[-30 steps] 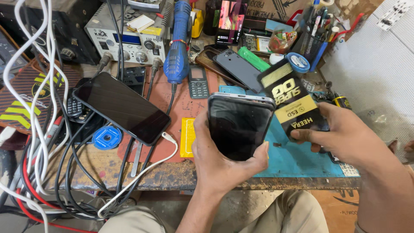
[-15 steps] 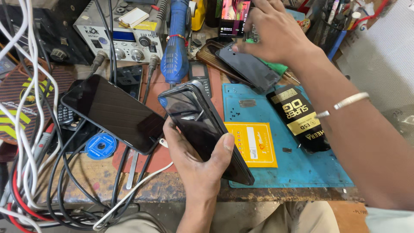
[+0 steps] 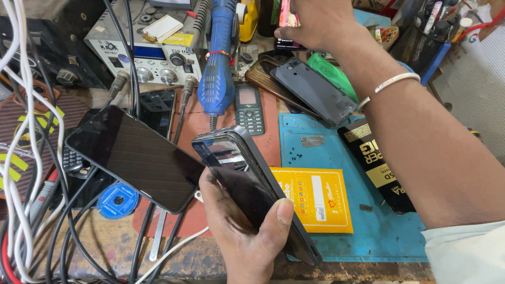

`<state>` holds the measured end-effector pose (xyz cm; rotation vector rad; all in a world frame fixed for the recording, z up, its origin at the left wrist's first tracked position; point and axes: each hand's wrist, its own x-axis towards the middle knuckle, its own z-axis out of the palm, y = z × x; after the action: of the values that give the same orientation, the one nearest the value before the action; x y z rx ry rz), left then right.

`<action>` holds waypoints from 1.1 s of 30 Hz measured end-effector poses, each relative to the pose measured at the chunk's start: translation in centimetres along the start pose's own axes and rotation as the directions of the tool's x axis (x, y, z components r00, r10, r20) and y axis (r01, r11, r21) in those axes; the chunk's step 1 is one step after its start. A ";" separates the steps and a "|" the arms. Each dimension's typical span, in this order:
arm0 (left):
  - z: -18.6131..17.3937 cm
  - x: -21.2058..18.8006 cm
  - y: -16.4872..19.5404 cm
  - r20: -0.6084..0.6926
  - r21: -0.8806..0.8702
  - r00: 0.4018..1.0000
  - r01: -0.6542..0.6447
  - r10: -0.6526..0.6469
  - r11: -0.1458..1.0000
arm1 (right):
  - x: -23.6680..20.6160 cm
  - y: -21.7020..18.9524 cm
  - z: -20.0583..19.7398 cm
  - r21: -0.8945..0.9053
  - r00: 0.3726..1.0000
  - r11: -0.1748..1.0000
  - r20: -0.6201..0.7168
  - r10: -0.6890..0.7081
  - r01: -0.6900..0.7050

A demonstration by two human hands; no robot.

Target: The person pries open the back cover of a smartphone, unscrews internal screws with a screwdriver, and handles the phone's internal components and a replacement screen protector package on a cluttered repair workbench.

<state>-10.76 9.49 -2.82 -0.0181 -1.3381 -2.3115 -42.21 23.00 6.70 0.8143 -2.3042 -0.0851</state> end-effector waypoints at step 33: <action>-0.3 -0.4 -0.8 0.014 -0.008 0.999 -0.050 0.050 0.999 | -7.2 0.3 2.9 0.112 0.921 0.991 0.390 0.024 -0.074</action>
<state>-10.66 9.76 -3.74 -0.0694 -1.3208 -2.2785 -40.05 26.98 0.37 0.8633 -2.7265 -0.0871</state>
